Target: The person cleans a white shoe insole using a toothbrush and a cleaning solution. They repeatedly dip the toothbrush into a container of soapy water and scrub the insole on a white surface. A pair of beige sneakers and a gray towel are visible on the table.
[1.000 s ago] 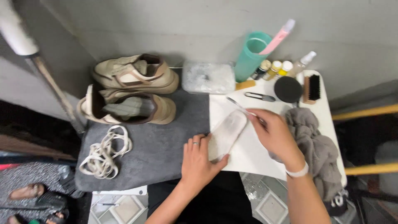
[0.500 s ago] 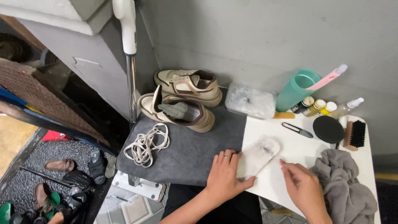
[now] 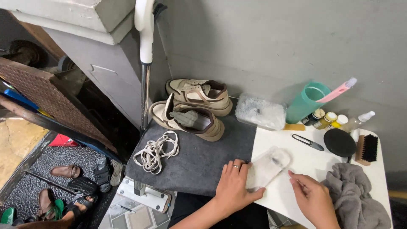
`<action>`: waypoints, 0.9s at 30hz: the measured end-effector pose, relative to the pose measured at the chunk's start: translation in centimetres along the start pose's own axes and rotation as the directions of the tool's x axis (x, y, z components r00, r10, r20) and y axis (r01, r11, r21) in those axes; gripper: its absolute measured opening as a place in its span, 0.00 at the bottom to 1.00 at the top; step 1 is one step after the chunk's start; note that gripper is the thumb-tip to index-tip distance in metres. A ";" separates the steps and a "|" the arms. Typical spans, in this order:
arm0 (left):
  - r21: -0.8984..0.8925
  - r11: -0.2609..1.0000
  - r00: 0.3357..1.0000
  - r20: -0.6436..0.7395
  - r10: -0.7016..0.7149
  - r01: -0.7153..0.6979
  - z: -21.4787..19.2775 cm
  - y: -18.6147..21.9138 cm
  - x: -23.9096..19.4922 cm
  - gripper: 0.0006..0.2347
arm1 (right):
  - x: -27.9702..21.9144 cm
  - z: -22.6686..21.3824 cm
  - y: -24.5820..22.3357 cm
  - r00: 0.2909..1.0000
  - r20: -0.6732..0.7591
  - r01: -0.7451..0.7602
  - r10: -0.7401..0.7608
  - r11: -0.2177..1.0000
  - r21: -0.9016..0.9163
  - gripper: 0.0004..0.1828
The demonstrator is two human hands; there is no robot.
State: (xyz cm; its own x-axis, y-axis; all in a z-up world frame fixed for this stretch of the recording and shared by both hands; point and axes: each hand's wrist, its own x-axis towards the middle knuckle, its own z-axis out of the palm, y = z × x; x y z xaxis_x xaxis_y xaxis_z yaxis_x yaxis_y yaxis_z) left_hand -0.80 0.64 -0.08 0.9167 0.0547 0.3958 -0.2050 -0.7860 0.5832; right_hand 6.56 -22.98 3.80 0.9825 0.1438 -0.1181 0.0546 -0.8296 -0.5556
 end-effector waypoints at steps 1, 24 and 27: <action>0.002 1.000 1.000 -0.001 0.004 -0.004 0.1 0.0 0.0 0.31 | 0.0 0.0 0.0 1.000 -0.004 0.001 -0.001 1.000 0.003 0.11; -0.039 0.996 0.991 0.111 -0.080 0.085 0.1 0.0 0.4 0.30 | 0.1 -0.9 -0.8 1.000 -0.025 -0.020 0.018 0.996 -0.082 0.15; -0.028 0.998 0.997 0.056 -0.058 0.059 0.5 0.1 0.3 0.31 | -1.0 -1.9 -2.6 0.995 0.035 -0.090 0.090 0.996 0.002 0.15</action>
State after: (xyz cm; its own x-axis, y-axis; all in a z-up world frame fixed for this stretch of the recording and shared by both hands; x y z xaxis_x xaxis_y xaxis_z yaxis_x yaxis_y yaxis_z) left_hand -0.39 0.24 -0.30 0.9447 0.0656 0.3213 -0.1598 -0.7637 0.6255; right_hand 5.81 -21.99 6.92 0.9767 0.0870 -0.1961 -0.0345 -0.8383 -0.5440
